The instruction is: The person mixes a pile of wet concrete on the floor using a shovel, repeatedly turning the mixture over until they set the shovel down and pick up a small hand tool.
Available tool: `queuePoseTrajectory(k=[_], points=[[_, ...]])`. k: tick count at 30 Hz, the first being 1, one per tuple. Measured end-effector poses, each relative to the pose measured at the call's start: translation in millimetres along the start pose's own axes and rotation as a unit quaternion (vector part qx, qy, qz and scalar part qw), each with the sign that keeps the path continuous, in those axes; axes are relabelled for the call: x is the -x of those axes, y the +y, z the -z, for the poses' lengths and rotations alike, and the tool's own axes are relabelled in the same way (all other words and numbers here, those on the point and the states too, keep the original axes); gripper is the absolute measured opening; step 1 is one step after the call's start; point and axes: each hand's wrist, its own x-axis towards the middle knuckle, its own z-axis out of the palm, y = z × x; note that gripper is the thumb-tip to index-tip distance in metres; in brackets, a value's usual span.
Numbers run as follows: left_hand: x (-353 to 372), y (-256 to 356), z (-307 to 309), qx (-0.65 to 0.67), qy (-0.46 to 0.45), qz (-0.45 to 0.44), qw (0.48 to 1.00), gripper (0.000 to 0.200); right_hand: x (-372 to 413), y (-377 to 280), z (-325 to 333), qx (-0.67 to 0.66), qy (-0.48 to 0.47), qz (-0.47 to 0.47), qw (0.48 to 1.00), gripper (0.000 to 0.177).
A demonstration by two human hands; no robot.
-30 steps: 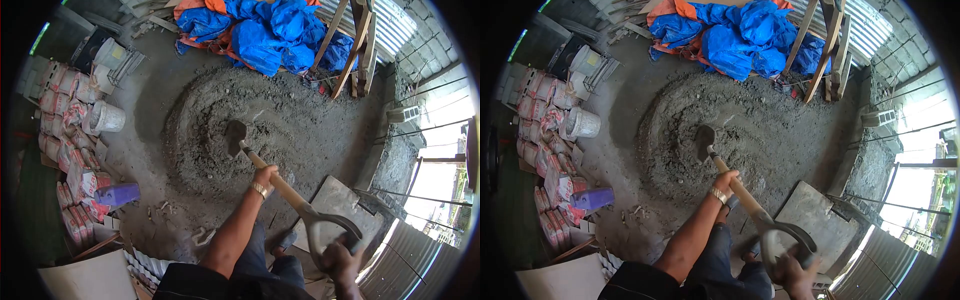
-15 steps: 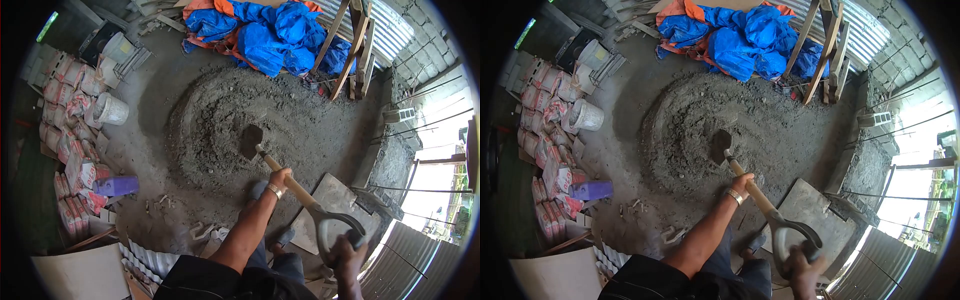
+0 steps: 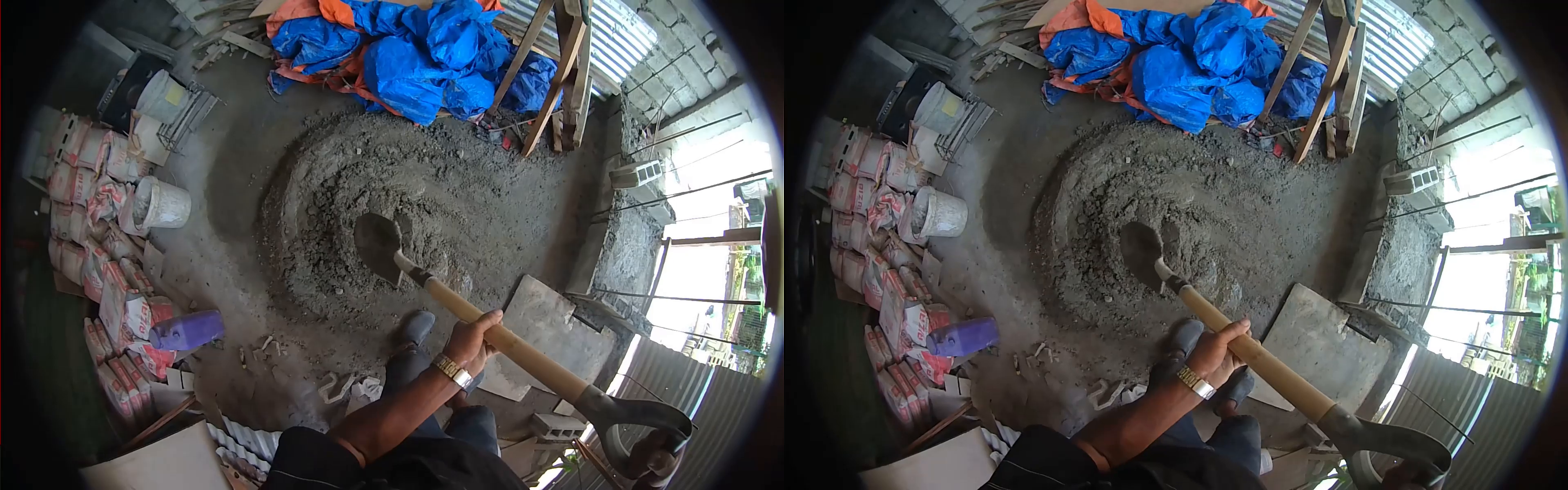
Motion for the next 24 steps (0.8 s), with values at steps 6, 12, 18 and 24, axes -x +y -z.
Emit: queuePoseTrajectory(k=[6, 12, 18, 24], points=[[-137, 68, 164, -0.028, 0.11, -0.058, 0.992, 0.018, -55, 45, -151, -0.008, 0.002, -0.175, 0.985, 0.012], [-161, 53, 174, -0.029, 0.12, -0.088, 0.988, 0.016, -65, 77, -128, -0.041, -0.09, -0.146, 0.984, 0.017], [-123, -84, 80, -0.067, 0.088, -0.051, 0.993, 0.022, -11, 61, 27, -0.019, -0.027, -0.187, 0.982, 0.036], [-200, -77, 119, -0.117, 0.053, -0.014, 0.992, 0.018, -35, 157, 12, -0.067, -0.02, -0.076, 0.995, 0.039]])
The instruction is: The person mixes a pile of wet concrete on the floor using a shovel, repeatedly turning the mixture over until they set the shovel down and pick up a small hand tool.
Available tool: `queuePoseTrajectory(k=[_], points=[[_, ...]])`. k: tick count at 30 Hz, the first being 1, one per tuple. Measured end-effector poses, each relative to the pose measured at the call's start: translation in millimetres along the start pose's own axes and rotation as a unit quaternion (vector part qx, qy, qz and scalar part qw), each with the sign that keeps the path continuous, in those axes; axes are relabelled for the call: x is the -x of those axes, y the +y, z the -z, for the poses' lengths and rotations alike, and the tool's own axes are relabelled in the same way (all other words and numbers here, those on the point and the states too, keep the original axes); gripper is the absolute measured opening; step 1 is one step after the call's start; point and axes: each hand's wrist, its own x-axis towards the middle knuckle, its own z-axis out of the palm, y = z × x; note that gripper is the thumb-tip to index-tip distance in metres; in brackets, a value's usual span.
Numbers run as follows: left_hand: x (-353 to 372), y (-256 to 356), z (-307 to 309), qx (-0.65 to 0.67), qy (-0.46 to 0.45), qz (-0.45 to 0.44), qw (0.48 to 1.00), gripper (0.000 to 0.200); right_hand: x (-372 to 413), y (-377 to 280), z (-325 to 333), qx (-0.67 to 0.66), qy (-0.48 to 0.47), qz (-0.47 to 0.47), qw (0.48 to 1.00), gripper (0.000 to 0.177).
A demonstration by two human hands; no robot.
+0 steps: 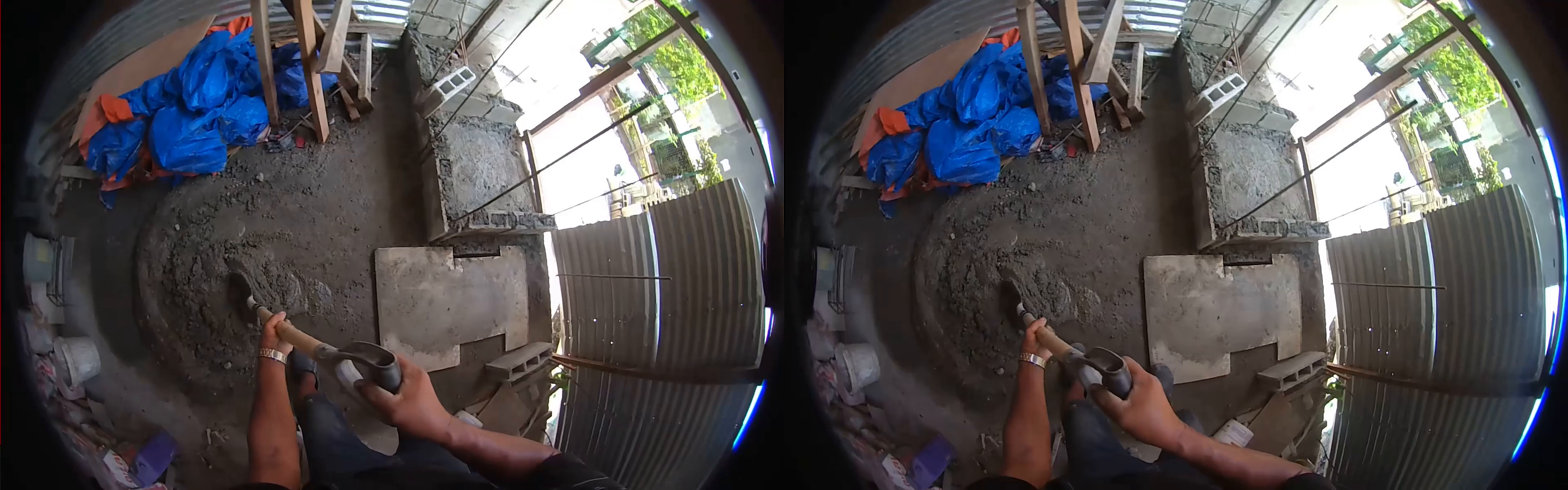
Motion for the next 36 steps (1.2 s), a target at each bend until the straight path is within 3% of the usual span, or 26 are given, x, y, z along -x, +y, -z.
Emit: queuePoseTrajectory(k=[2, 3, 6, 8, 9, 10, 12, 13, 15, 19, 21, 22, 23, 24, 25, 26, 28, 31, 36], points=[[-16, -31, 11, 0.0, 0.002, -0.005, 1.0, 0.017, -3, 6, 36, -0.028, -0.108, -0.097, 0.989, 0.038], [-16, -46, -1, 0.038, -0.002, -0.017, 0.999, 0.016, 10, 20, 51, -0.056, -0.103, -0.04, 0.992, 0.037], [8, -106, -54, 0.163, 0.012, -0.06, 0.985, 0.014, 47, 45, 134, -0.059, -0.101, -0.047, 0.992, 0.036], [-20, -149, -62, 0.241, -0.091, -0.076, 0.963, 0.014, 81, 73, 203, -0.062, -0.005, -0.077, 0.995, 0.036], [-34, -166, -70, 0.276, -0.078, -0.049, 0.957, 0.02, 98, 100, 238, -0.037, 0.063, -0.044, 0.996, 0.035], [-44, -187, -88, 0.259, -0.039, -0.037, 0.964, 0.025, 115, 125, 275, 0.065, 0.152, -0.086, 0.983, 0.027], [-60, -252, -107, 0.152, 0.002, 0.058, 0.987, 0.028, 132, 165, 289, 0.011, 0.408, -0.083, 0.909, 0.016], [-66, -287, -118, 0.126, 0.011, 0.112, 0.986, 0.027, 157, 215, 333, 0.046, 0.414, -0.136, 0.899, 0.015], [-72, -350, -142, 0.064, -0.009, 0.177, 0.982, 0.023, 188, 283, 381, 0.106, 0.535, -0.111, 0.831, 0.012], [-103, -425, -155, 0.084, 0.031, 0.265, 0.96, 0.021, 199, 280, 389, 0.079, 0.581, -0.202, 0.784, 0.025], [-127, -409, -153, 0.087, 0.067, 0.288, 0.951, 0.02, 174, 295, 397, 0.12, 0.568, -0.208, 0.787, 0.008], [-153, -400, -131, 0.126, 0.062, 0.308, 0.941, 0.019, 152, 321, 398, 0.119, 0.557, -0.171, 0.804, 0.009], [-181, -381, -101, 0.068, -0.008, 0.247, 0.966, 0.022, 117, 340, 395, 0.117, 0.544, -0.131, 0.82, 0.01], [-205, -342, -69, 0.033, 0.024, 0.217, 0.975, 0.025, 30, 285, 303, 0.14, 0.52, -0.192, 0.821, 0.014], [-230, -296, -30, 0.044, 0.036, 0.182, 0.982, 0.024, 7, 345, 313, 0.211, 0.479, -0.144, 0.84, 0.015], [-241, -242, 4, 0.061, 0.02, 0.151, 0.986, 0.024, -55, 329, 250, 0.192, 0.431, -0.147, 0.869, 0.015], [-258, -150, 69, 0.073, 0.085, 0.097, 0.989, 0.02, -101, 370, 185, 0.09, 0.403, -0.223, 0.883, 0.01], [-261, -85, 141, 0.052, 0.159, 0.075, 0.983, 0.018, -123, 388, 107, 0.032, 0.385, -0.221, 0.896, 0.007], [-226, -73, 170, 0.02, 0.224, 0.054, 0.973, 0.021, -103, 425, 86, 0.058, 0.372, -0.223, 0.899, 0.009]])
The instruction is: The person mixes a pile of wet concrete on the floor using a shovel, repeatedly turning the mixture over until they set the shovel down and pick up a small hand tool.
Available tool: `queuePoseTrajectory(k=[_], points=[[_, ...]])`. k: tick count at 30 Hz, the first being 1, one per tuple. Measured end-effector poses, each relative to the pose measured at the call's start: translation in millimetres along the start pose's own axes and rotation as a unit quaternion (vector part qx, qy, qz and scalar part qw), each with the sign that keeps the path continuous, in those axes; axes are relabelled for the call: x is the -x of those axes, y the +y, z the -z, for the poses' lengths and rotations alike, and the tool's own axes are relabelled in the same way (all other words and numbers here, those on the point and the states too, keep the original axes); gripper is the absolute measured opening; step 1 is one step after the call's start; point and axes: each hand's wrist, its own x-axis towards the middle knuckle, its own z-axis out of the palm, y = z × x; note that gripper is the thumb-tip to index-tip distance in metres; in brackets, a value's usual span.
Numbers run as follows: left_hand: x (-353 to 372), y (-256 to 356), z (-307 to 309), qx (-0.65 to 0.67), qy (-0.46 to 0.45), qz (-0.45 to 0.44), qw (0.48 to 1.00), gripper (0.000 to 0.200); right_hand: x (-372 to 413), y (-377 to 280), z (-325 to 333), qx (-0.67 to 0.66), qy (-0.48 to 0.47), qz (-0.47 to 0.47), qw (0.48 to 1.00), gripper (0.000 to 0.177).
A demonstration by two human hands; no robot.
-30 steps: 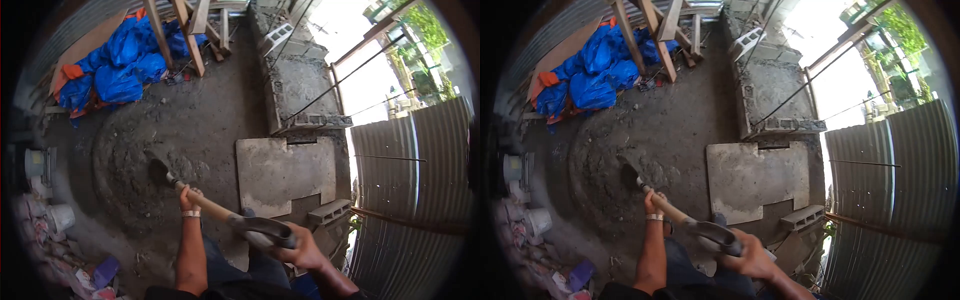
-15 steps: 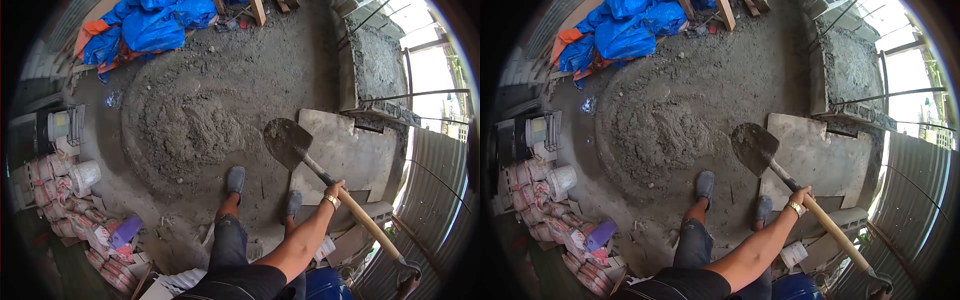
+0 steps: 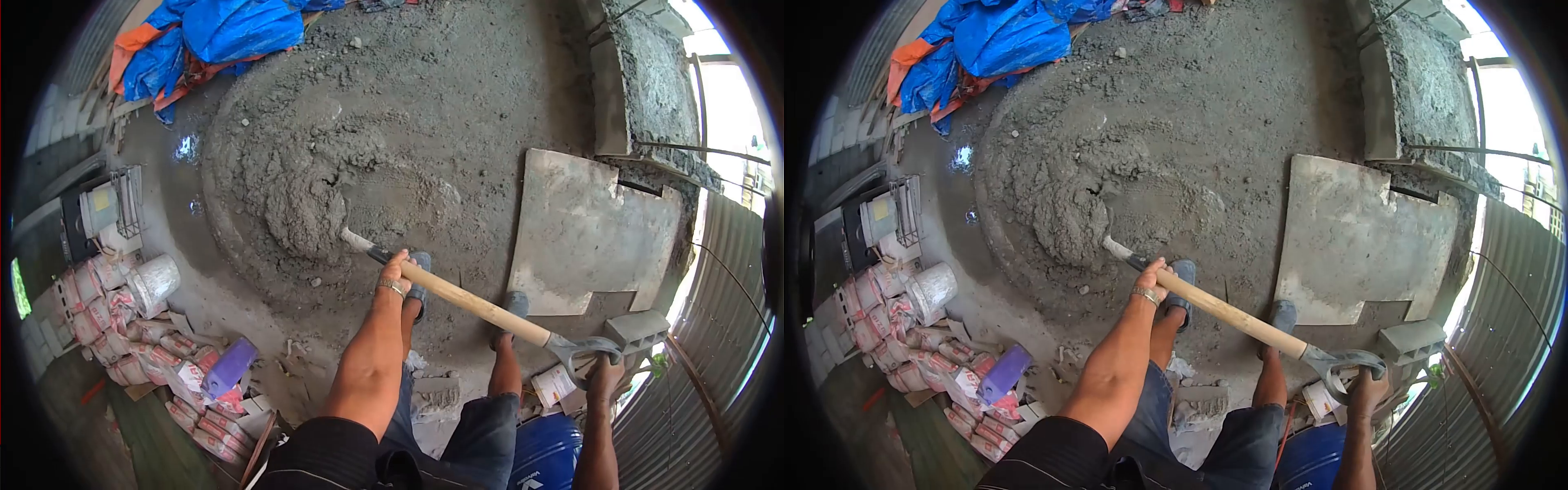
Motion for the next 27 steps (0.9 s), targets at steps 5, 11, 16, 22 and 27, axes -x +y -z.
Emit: queuePoseTrajectory(k=[5, 11, 16, 22, 27], points=[[40, 1, 29, -0.031, 0.065, -0.031, 0.997, 0.023, 8, 30, -6, 0.074, -0.022, -0.072, 0.994, 0.01], [145, 19, 30, -0.081, 0.148, -0.118, 0.979, 0.035, -24, 66, 11, 0.324, -0.357, -0.206, 0.851, 0.018], [130, 61, 4, -0.245, 0.176, -0.134, 0.944, 0.038, -47, 130, -9, 0.506, -0.6, -0.363, 0.502, 0.029], [179, 35, 0, -0.252, 0.099, -0.17, 0.947, 0.031, 16, 130, 60, 0.553, -0.564, 0.021, 0.613, 0.038], [221, -8, 0, -0.061, -0.038, -0.158, 0.985, 0.021, -6, 97, 84, 0.045, -0.111, 0.083, 0.989, 0.018]])
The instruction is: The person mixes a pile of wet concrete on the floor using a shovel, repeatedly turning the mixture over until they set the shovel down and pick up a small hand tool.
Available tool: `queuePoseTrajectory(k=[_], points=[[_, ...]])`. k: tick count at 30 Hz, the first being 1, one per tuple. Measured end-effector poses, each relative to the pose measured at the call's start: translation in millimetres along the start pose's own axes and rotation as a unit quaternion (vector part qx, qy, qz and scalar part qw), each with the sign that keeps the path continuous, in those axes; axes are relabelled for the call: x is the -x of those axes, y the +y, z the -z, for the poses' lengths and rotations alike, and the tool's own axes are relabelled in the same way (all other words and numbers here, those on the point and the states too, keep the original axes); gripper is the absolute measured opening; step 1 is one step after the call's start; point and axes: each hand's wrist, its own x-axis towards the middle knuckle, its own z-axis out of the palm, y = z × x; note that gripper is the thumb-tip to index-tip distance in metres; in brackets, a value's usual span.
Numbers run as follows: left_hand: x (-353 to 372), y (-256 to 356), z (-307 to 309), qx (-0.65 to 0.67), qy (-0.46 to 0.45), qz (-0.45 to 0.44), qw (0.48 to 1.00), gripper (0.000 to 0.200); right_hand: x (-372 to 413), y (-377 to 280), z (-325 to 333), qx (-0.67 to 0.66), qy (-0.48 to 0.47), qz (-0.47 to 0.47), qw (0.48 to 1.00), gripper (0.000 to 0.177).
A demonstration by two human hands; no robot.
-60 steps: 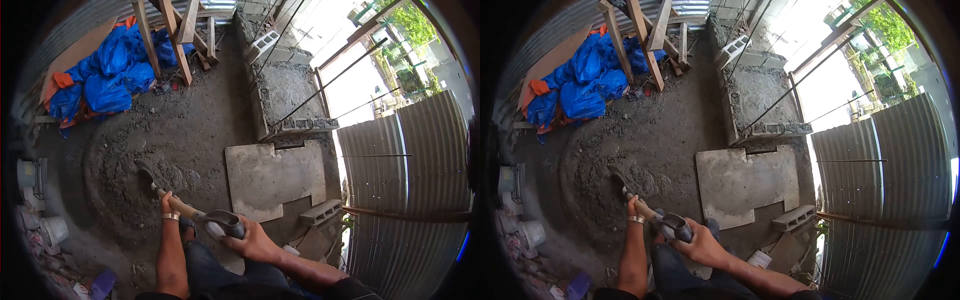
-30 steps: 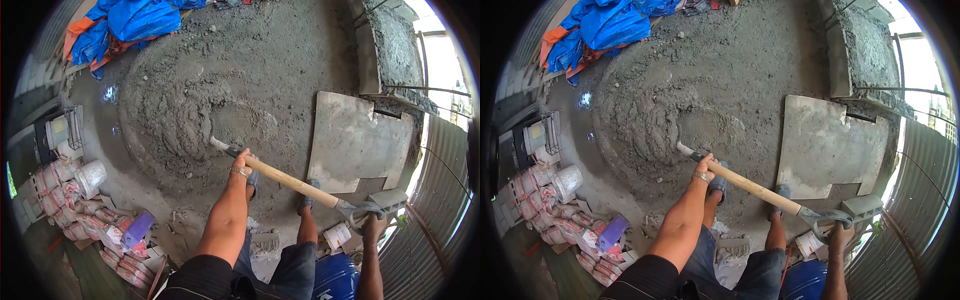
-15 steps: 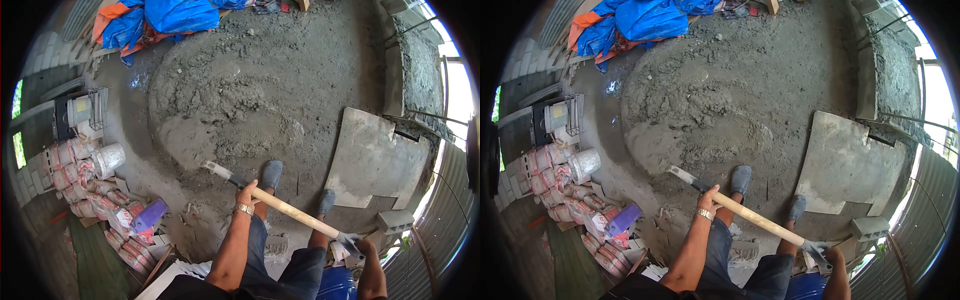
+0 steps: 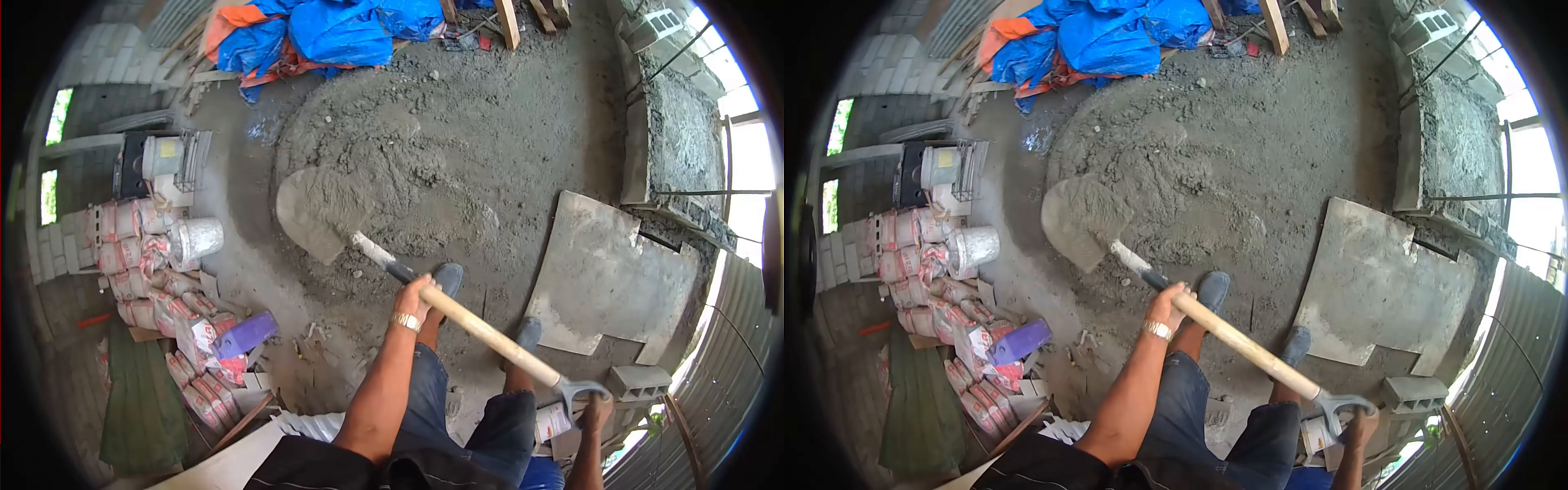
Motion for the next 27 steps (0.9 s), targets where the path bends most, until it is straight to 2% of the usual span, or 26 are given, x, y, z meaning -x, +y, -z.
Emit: queuePoseTrajectory(k=[1, 3, 5, 7, 8, 9, 10, 11, 12, 13, 15, 16, 17, 18, 19, 20, 21, 22, 23, 24, 25, 26, 27], points=[[-2, -10, -3, 0.083, -0.043, 0.034, 0.995, 0.022, -10, 4, 14, -0.026, 0.015, -0.062, 0.998, 0.016], [-15, -45, -18, 0.12, 0.006, 0.034, 0.992, 0.024, -15, -20, 41, -0.078, 0.072, -0.02, 0.994, 0.019], [2, -80, -58, 0.108, 0.003, 0.069, 0.992, 0.026, -17, -24, 97, -0.054, 0.042, -0.109, 0.992, 0.009], [-8, -149, -82, 0.109, -0.058, 0.13, 0.984, 0.025, -29, 36, 160, -0.001, 0.118, 0.103, 0.988, 0.019], [-1, -178, -102, 0.108, -0.072, 0.173, 0.976, 0.023, -16, 30, 192, -0.03, 0.135, 0.025, 0.99, 0.015], [-10, -222, -114, 0.104, -0.084, 0.188, 0.973, 0.022, 14, -22, 203, -0.061, 0.195, -0.066, 0.977, 0.014], [8, -235, -137, 0.089, -0.044, 0.232, 0.968, 0.022, 13, -9, 229, 0.01, 0.269, -0.039, 0.962, 0.013], [0, -269, -143, 0.08, -0.094, 0.266, 0.956, 0.023, 26, -19, 248, 0.019, 0.262, 0.01, 0.965, 0.019], [6, -281, -153, 0.106, -0.104, 0.294, 0.944, 0.024, 38, -36, 259, 0.029, 0.253, 0.059, 0.965, 0.03], [9, -288, -159, 0.107, -0.109, 0.32, 0.935, 0.023, 42, -53, 258, 0.039, 0.255, 0.059, 0.964, 0.03], [-10, -301, -154, 0.126, -0.112, 0.346, 0.923, 0.022, 40, -89, 235, -0.121, 0.247, -0.032, 0.961, 0.03], [-25, -297, -141, 0.136, -0.122, 0.328, 0.927, 0.021, 23, -84, 228, 0.101, 0.288, -0.072, 0.949, 0.016], [-45, -289, -121, 0.143, -0.132, 0.31, 0.931, 0.021, 9, -73, 218, 0.331, 0.207, 0.205, 0.897, 0.018], [-74, -275, -95, 0.118, -0.104, 0.298, 0.942, 0.021, -5, -80, 185, 0.513, 0.094, 0.453, 0.723, 0.021], [-106, -252, -62, 0.152, -0.063, 0.295, 0.941, 0.02, -7, -87, 116, 0.314, 0.12, 0.259, 0.905, 0.019], [-129, -211, -22, 0.175, -0.088, 0.261, 0.945, 0.019, -14, -92, 65, 0.15, 0.106, 0.12, 0.976, 0.016], [-168, -186, 27, 0.166, -0.103, 0.266, 0.944, 0.018, -14, -92, 5, 0.091, 0.14, 0.061, 0.984, 0.022], [-179, -141, 54, 0.143, -0.018, 0.24, 0.96, 0.019, -17, -72, -29, 0.398, 0.068, -0.031, 0.914, 0.02], [-207, -119, 96, 0.145, 0.012, 0.22, 0.964, 0.016, 9, -91, -108, 0.104, 0.22, 0.066, 0.968, 0.018], [-222, -102, 121, 0.127, 0.042, 0.183, 0.974, 0.017, 15, -83, -123, 0.096, 0.121, 0.079, 0.985, 0.013], [-229, -93, 138, 0.105, 0.073, 0.149, 0.981, 0.021, 20, -71, -141, 0.029, 0.119, 0.001, 0.992, 0.012], [-223, -91, 148, 0.1, 0.078, 0.156, 0.98, 0.021, 35, -85, -153, 0.082, 0.111, -0.039, 0.99, 0.011], [-215, -89, 155, 0.084, 0.121, 0.152, 0.977, 0.026, 41, -81, -155, 0.088, 0.108, -0.043, 0.989, 0.011]])
